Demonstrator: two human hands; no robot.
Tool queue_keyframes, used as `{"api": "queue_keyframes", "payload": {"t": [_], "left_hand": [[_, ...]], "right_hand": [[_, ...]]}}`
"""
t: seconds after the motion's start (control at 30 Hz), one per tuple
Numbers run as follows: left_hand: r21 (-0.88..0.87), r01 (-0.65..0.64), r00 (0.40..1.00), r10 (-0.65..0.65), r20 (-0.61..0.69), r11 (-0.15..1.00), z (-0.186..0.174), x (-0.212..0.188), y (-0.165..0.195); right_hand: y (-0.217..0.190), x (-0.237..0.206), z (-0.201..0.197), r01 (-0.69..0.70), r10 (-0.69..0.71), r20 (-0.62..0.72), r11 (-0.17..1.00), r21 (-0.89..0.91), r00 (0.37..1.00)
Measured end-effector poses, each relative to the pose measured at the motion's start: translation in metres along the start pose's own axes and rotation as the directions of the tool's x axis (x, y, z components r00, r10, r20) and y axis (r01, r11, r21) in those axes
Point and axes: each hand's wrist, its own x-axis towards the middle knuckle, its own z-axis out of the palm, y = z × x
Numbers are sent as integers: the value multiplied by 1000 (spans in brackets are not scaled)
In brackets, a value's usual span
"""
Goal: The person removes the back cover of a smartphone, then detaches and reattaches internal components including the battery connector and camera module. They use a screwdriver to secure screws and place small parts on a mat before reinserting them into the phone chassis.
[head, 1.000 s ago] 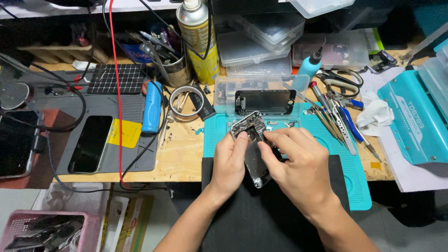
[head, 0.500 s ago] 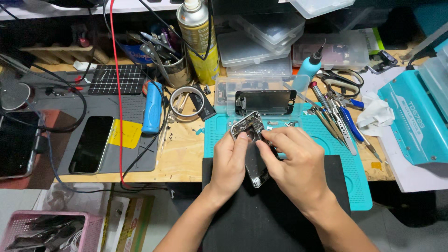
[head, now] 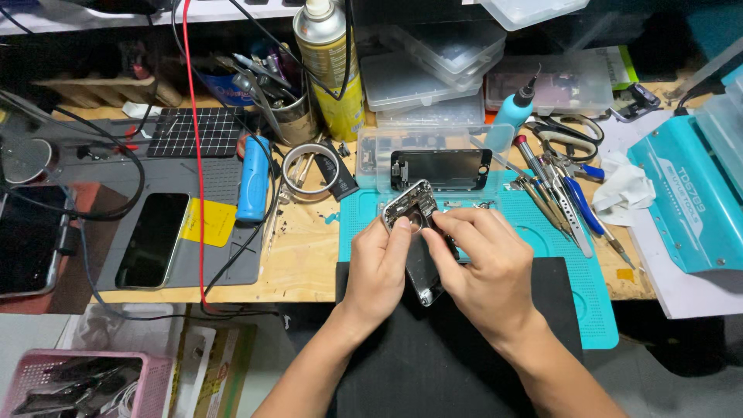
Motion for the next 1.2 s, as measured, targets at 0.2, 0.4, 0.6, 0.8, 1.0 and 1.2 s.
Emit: {"api": "queue_keyframes", "payload": {"t": [0.2,0.4,0.6,0.8,1.0,1.2], "left_hand": [[-63,13,1000,-12,13,998,0,-1,-2],[-68,55,998,-53,30,996,-1,-1,-9],[-121,123,992,-118,47,985,-3,0,-16],[-196,157,987,-146,71,968,-4,1,-20],[-216,196,980,-187,66,956,-5,1,-23],[-284,194,980,-172,99,939,-9,4,-26]], "right_hand": [[-1,-1,-1,6,-6,-7,1000,-10,1000],[-2,0,-1,-18,18,0,1000,-17,1000],[-2,-1,0,-38,39,18,999,-30,999],[-2,-1,2,-65,66,28,998,-23,997],[-2,0,2,-136,133,43,988,76,990],[0,3,-2,-196,184,114,975,107,976]]}}
